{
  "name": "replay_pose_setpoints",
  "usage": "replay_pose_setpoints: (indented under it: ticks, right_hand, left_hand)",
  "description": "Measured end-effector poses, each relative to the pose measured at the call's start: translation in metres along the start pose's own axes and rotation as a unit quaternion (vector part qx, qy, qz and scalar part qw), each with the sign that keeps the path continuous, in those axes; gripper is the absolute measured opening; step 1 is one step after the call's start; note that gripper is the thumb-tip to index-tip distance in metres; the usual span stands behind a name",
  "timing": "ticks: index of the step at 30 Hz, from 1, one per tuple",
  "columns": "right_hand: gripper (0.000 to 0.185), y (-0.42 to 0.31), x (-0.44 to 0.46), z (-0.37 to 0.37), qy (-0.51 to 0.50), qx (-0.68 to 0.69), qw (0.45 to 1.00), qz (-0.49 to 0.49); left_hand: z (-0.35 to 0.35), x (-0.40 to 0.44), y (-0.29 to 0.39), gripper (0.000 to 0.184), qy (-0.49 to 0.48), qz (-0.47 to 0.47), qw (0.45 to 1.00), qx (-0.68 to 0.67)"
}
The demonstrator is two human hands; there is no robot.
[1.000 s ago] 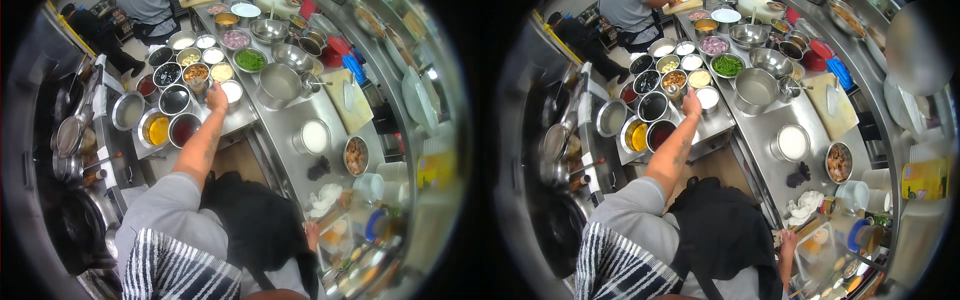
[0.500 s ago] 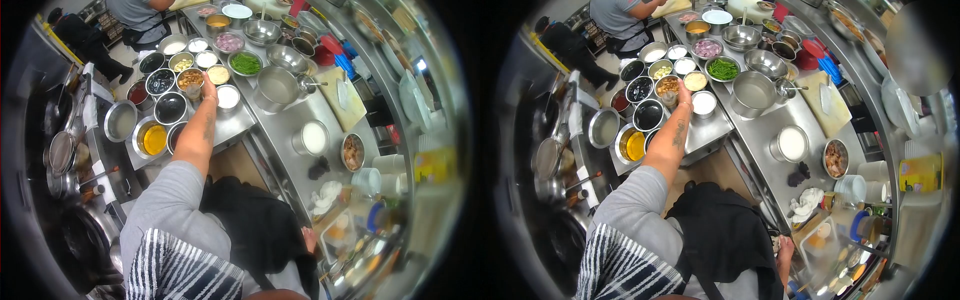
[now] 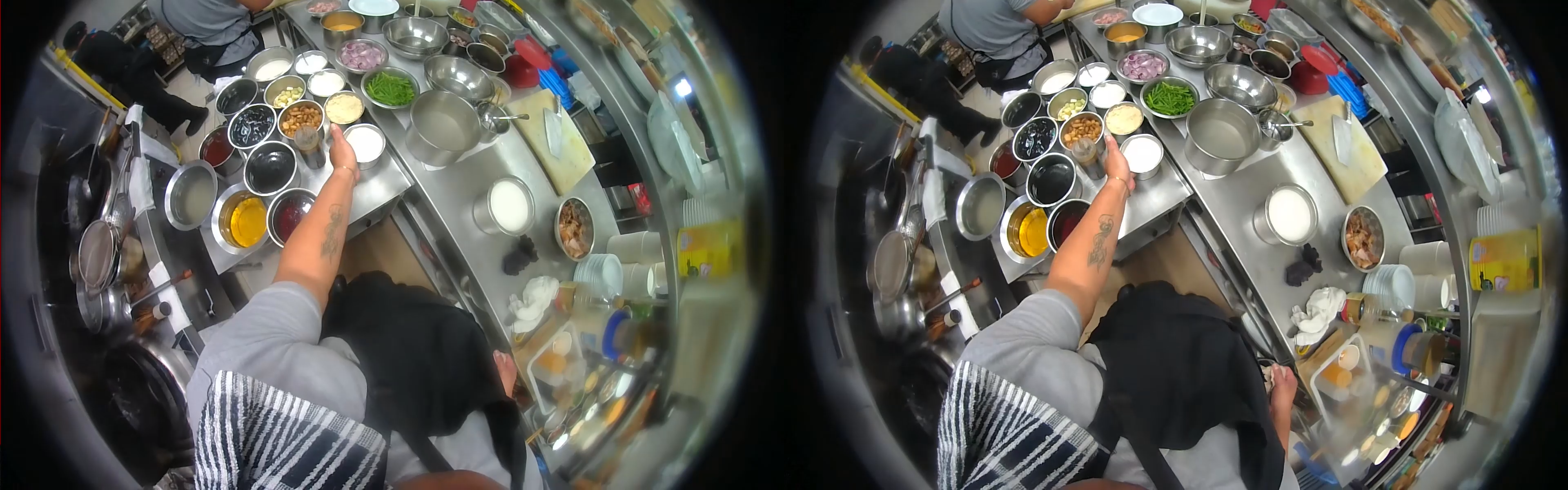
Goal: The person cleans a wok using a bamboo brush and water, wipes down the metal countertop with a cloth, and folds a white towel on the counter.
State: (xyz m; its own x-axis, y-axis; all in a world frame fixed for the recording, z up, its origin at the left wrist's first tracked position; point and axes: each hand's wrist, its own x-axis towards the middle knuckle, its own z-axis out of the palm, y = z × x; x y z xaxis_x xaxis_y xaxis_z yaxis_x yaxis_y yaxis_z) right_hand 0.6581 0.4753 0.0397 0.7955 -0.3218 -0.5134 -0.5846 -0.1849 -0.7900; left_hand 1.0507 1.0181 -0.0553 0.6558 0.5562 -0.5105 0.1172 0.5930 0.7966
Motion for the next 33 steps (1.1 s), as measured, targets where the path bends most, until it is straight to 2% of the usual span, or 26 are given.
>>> replay_pose_setpoints:
  ticks: [2,4,8,11,13,14,15,16,17,18,19,20,21,22,24,26,28,29,30,32,33]
  right_hand:
    - [0.017,-0.008,0.002,0.004,-0.001,-0.036,0.999,-0.011]
    - [0.015,-0.012,0.005,0.007,0.009,-0.016,0.999,-0.049]
    - [0.014,-0.025,0.011,0.01,0.025,0.042,0.998,-0.042]
    - [0.016,-0.054,0.009,0.016,0.01,-0.027,0.995,-0.094]
    - [0.02,-0.059,0.015,0.017,-0.007,-0.122,0.973,-0.196]
    - [0.02,-0.063,0.017,0.017,-0.012,-0.124,0.973,-0.194]
    - [0.021,-0.07,0.019,0.016,-0.005,-0.198,0.955,-0.221]
    - [0.022,-0.081,0.021,0.017,0.0,-0.271,0.929,-0.25]
    - [0.021,-0.099,0.019,0.023,-0.017,-0.254,0.953,-0.163]
    - [0.021,-0.112,0.024,0.033,-0.024,-0.259,0.951,-0.166]
    - [0.019,-0.123,0.029,0.044,-0.028,-0.212,0.953,-0.213]
    - [0.018,-0.131,0.033,0.051,-0.029,-0.164,0.953,-0.253]
    - [0.017,-0.131,0.045,0.058,-0.045,-0.124,0.96,-0.246]
    - [0.017,-0.129,0.065,0.07,-0.058,-0.082,0.965,-0.242]
    - [0.02,-0.132,0.091,0.097,-0.107,-0.027,0.962,-0.25]
    - [0.02,-0.138,0.112,0.114,-0.164,-0.043,0.953,-0.25]
    - [0.016,-0.135,0.131,0.122,-0.209,-0.005,0.957,-0.2]
    - [0.016,-0.135,0.131,0.123,-0.202,-0.003,0.96,-0.196]
    - [0.014,-0.137,0.128,0.125,-0.219,0.04,0.957,-0.185]
    - [0.013,-0.136,0.128,0.126,-0.229,0.086,0.954,-0.175]
    - [0.012,-0.133,0.126,0.123,-0.232,0.097,0.955,-0.156]
  left_hand:
    - [0.003,-0.004,-0.001,0.092,-0.026,-0.014,0.998,-0.05]
    - [0.009,-0.02,0.011,0.091,0.007,-0.045,0.999,0.002]
    - [0.005,0.005,-0.003,0.093,0.005,-0.044,0.999,-0.009]
    - [0.003,0.014,-0.009,0.093,0.004,-0.022,1.0,0.004]
    - [-0.002,0.025,-0.019,0.087,-0.048,0.016,0.997,-0.066]
    - [-0.006,0.028,-0.028,0.087,-0.042,0.015,0.997,-0.065]
    - [-0.006,0.03,-0.042,0.078,0.027,0.106,0.99,0.085]
    - [-0.003,0.027,-0.053,0.07,0.097,0.191,0.949,0.231]
    - [0.003,-0.005,-0.061,0.064,0.092,0.278,0.913,0.285]
    - [0.011,-0.059,-0.065,0.059,0.086,0.36,0.866,0.336]
    - [0.011,-0.113,-0.067,0.057,-0.024,0.426,0.845,0.321]
    - [0.009,-0.156,-0.074,0.049,-0.164,0.396,0.84,0.331]
    - [0.003,-0.19,-0.061,0.047,-0.367,0.345,0.778,0.375]
    - [-0.003,-0.224,-0.048,0.048,-0.51,0.28,0.709,0.398]
    - [-0.024,-0.234,-0.076,0.051,-0.61,0.206,0.637,0.424]
    - [-0.045,-0.238,-0.08,0.051,-0.559,0.095,0.66,0.493]
    - [-0.082,-0.216,-0.108,0.049,-0.412,0.219,0.675,0.571]
    - [-0.099,-0.21,-0.103,0.044,-0.326,0.329,0.678,0.571]
    - [-0.116,-0.193,-0.109,0.038,-0.208,0.462,0.615,0.604]
    - [-0.119,-0.185,-0.078,0.032,-0.094,0.425,0.619,0.653]
    - [-0.123,-0.171,-0.073,0.03,-0.092,0.39,0.61,0.684]
